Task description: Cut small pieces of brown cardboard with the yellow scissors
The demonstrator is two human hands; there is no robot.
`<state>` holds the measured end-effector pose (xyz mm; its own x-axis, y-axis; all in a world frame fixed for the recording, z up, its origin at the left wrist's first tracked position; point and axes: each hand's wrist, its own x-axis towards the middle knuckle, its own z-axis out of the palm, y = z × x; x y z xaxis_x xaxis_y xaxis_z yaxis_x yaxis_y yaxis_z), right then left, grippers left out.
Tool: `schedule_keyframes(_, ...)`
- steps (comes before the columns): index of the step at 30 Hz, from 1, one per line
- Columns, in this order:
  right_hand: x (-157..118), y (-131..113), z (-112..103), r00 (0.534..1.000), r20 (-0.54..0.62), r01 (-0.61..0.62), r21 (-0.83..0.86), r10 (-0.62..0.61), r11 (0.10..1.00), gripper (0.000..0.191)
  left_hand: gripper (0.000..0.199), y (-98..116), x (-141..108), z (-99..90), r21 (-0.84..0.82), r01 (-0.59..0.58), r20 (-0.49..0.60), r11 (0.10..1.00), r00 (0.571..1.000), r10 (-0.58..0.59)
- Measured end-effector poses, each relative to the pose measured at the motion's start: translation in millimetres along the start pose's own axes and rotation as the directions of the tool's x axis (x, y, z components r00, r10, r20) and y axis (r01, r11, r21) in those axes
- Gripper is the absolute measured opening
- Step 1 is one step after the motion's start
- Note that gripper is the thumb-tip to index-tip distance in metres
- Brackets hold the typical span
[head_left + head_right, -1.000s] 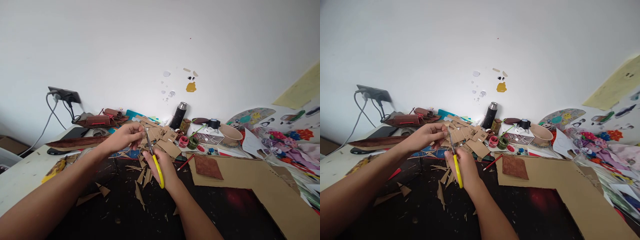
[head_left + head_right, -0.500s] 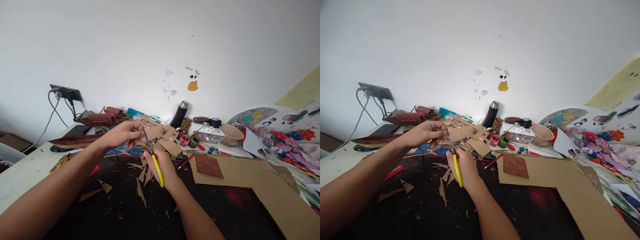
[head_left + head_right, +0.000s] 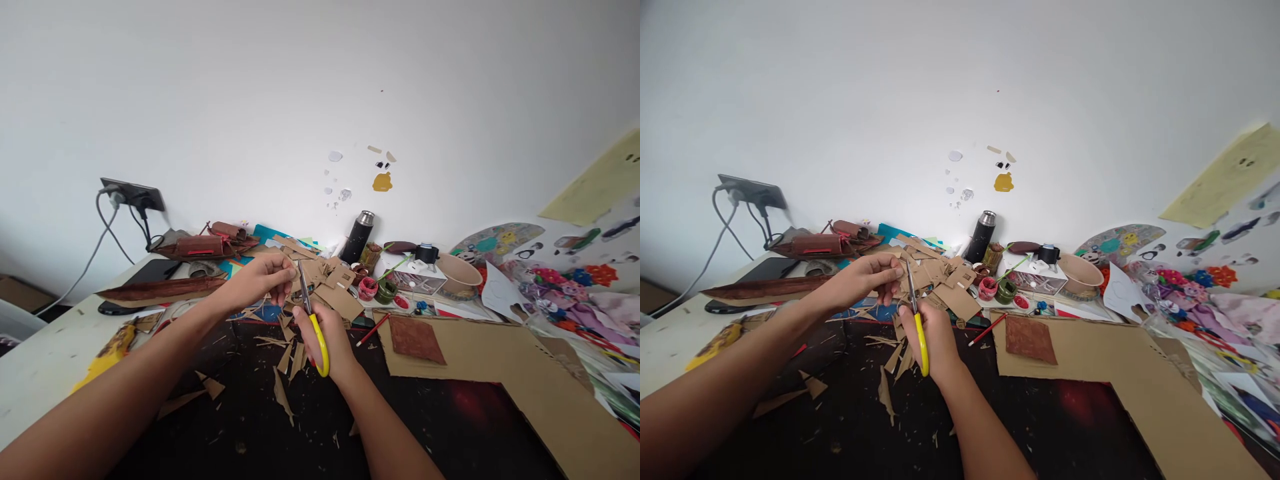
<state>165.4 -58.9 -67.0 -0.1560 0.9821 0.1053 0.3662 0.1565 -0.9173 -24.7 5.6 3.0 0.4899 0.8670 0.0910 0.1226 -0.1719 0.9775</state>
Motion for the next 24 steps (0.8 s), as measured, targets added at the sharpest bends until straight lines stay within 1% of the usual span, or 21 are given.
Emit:
schedule_keyframes(3, -0.8, -0.6, -3.5, 0.998, 0.045, -0.043, 0.134, 0.037, 0.990, 0.041, 0.033, -1.0, 0.0, -1.2, 0.025, -0.010, 0.014, 1.000, 1.000, 0.009)
schedule_keyframes(6, -1.0, -1.6, -6.1, 0.999, 0.013, -0.039, 0.273, 0.037, 0.961, 0.044, 0.034, -3.5, 0.4, -0.9, 0.024, -0.010, 0.023, 1.000, 1.000, 0.010)
schedule_keyframes(9, 0.2, -2.9, -7.9, 0.999, -0.031, -0.024, 0.374, 0.039, 0.927, 0.044, 0.035, -6.7, 1.0, 1.9, 0.013, -0.003, 0.029, 1.000, 1.000, 0.003)
schedule_keyframes(13, 1.4, -5.0, -9.1, 0.997, -0.057, -0.018, 0.394, 0.044, 0.919, 0.044, 0.037, -10.2, 0.1, 8.3, -0.005, 0.012, 0.065, 1.000, 0.998, -0.012)
schedule_keyframes(18, 1.8, -5.3, -9.0, 0.999, -0.037, -0.014, 0.428, 0.033, 0.904, 0.040, 0.039, -11.5, -2.2, 17.6, 0.012, 0.028, 0.121, 1.000, 0.992, -0.030)
schedule_keyframes(21, 2.3, -5.3, -9.9, 0.998, -0.048, -0.017, 0.423, 0.041, 0.906, 0.038, 0.041, -11.7, -3.0, 23.4, -0.014, 0.045, 0.148, 0.999, 0.988, -0.042)
schedule_keyframes(24, 2.2, -8.5, -11.9, 0.997, -0.068, -0.017, 0.404, 0.049, 0.915, 0.035, 0.043, -11.2, -4.0, 28.4, -0.058, 0.053, 0.147, 0.997, 0.988, -0.044)
